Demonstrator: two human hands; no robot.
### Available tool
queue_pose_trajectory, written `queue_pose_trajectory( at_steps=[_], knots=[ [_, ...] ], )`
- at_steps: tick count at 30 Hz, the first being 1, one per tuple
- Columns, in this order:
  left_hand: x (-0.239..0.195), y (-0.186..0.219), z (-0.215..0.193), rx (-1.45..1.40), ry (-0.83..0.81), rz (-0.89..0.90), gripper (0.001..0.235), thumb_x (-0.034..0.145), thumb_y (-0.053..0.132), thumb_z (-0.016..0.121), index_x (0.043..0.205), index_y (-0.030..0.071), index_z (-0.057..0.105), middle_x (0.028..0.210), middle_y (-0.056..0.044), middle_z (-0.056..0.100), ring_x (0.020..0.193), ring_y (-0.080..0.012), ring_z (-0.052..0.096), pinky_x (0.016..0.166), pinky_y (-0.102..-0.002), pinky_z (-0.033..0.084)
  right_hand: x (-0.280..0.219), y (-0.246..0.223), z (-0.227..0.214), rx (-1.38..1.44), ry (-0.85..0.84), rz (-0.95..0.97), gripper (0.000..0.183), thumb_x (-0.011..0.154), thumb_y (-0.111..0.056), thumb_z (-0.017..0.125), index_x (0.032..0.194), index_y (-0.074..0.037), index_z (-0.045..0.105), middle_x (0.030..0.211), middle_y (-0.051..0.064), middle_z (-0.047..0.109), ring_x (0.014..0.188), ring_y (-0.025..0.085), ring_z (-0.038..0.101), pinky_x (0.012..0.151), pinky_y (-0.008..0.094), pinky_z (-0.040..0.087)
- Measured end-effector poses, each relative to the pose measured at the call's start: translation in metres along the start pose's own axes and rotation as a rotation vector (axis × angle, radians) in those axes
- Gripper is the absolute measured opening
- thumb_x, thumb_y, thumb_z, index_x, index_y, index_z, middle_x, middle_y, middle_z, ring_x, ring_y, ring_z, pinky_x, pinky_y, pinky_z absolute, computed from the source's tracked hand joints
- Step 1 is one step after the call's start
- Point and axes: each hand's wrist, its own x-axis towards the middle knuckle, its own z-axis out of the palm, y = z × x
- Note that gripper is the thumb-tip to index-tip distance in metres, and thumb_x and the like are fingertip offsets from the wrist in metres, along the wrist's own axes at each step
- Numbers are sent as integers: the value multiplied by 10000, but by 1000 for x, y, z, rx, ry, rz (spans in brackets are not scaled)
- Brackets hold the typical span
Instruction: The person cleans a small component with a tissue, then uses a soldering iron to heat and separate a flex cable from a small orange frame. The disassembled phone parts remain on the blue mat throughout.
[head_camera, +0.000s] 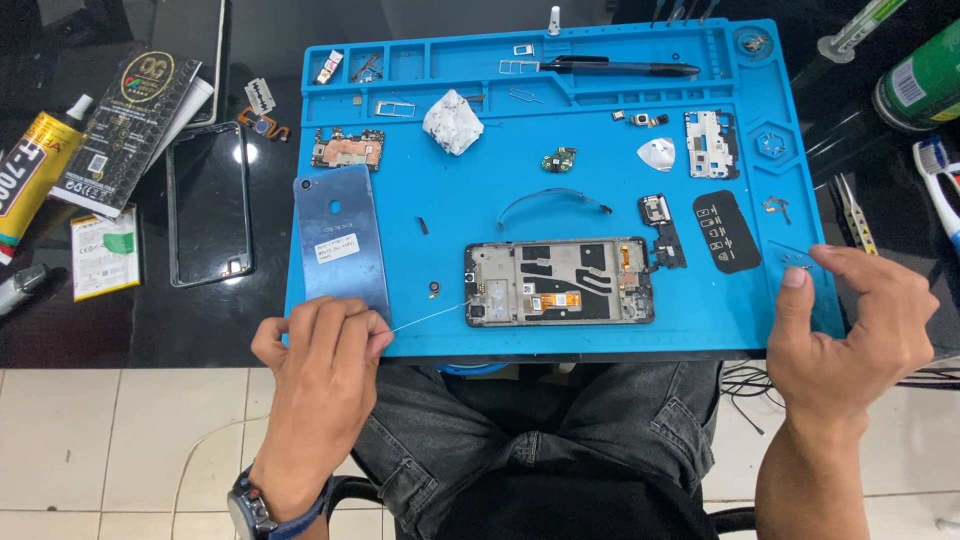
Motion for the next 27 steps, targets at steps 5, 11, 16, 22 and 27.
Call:
queue_pose_trajectory(
  at_steps=[5,11,16,22,27],
  knots=[
    [34,-8,-15,0,64,15,155,1037,54,654,940,135,565,1075,-3,564,1065,-251,529,872,-444,215,-1,-2,1,-18,-7,17,255,1211,-115,696,1175,132,746,1180,273,760,1088,444,694,1030,500,476],
    [115,-29,15,96,123,256,137,1107,177,639,980,150,596,1033,-40,552,1066,-285,504,865,-432,257,-1,-3,1,-13,-11,45,285,1205,-152,682,1185,123,755,1173,260,760,1078,436,692,1028,503,451],
    [158,-47,63,122,-9,436,127,1013,245,753,1030,165,656,1053,-32,551,1015,-293,460,777,-487,290,4,-6,-1,-5,-14,102,254,1174,-160,677,1134,82,744,1152,220,749,1070,399,690,1020,483,437],
    [201,-46,43,-44,17,359,292,1041,344,773,1141,71,736,1024,-113,615,913,-341,567,760,-499,476,6,-7,0,-9,-26,120,253,1155,-177,684,1122,67,744,1141,214,755,1083,385,695,1037,483,425],
    [214,-47,73,-92,-46,271,283,959,290,801,1112,67,715,920,-135,681,823,-374,629,706,-527,540,6,-7,-1,-7,-21,123,280,1170,-190,673,1125,76,749,1142,217,753,1060,382,690,1028,486,421]
  ],
)
